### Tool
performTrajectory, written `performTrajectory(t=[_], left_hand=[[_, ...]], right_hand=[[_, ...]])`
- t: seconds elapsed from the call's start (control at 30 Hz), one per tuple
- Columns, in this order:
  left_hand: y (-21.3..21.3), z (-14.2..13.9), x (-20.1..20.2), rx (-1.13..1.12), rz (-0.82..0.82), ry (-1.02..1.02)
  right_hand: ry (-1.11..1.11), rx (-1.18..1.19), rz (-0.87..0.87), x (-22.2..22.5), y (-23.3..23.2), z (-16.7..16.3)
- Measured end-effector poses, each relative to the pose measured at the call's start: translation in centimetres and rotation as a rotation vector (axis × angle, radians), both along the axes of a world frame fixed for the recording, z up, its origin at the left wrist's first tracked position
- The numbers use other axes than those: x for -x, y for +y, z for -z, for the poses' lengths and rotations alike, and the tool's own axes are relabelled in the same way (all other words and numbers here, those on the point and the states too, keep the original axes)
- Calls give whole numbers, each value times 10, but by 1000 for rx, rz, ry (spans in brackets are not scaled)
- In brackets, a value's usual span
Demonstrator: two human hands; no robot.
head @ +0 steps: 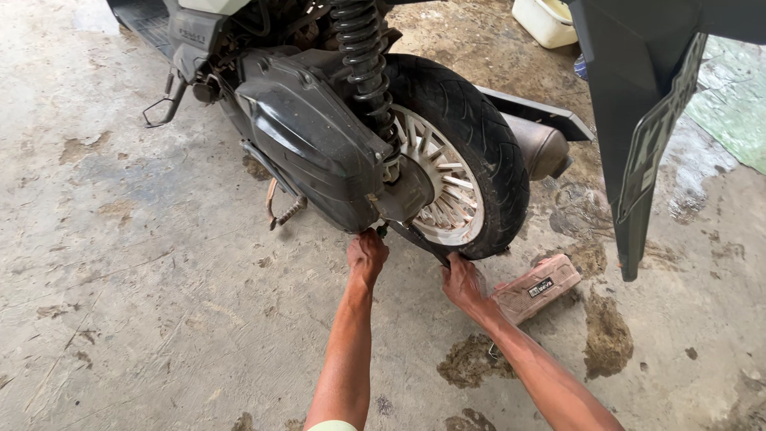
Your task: The person retrieves a tool from a cluttered workshop and uses it to loosen a bolt on the rear wheel of a scooter. They then reposition the scooter by its handlebars and seat.
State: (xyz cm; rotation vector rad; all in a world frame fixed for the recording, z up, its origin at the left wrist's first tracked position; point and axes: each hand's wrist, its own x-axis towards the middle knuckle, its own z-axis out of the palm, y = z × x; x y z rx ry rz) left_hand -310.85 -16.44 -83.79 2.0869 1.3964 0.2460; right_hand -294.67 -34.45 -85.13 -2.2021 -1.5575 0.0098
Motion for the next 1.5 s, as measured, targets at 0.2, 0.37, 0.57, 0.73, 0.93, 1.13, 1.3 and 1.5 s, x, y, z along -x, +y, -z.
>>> performTrajectory(t=[0.2,0.37,0.57,0.73,0.93,1.13,1.3,1.5], left_hand=[[-1,0,-1,-25,-13,-34],[-2,-4,0,-4,-12,-18],[2,-7,-2,35,-8,14],[-1,-7,-2,51,-7,18],[0,-12,-2,63,-30,12],[2,-8,-2,20,-13,-16],[1,-6,-2,-4,-6,-28],[1,-5,-2,31,0,-1]], right_hand=[[-38,123,44,1,8,-7],[-38,372,133,6,10,-12],[-535,-306,-55,8,8,-10],[-25,259,56,2,10,-10],[-54,187,31,2,11,-14],[-112,235,100,9,10,-13],[-67,-86,25,15,5,-10],[121,46,55,14,-5,-8]])
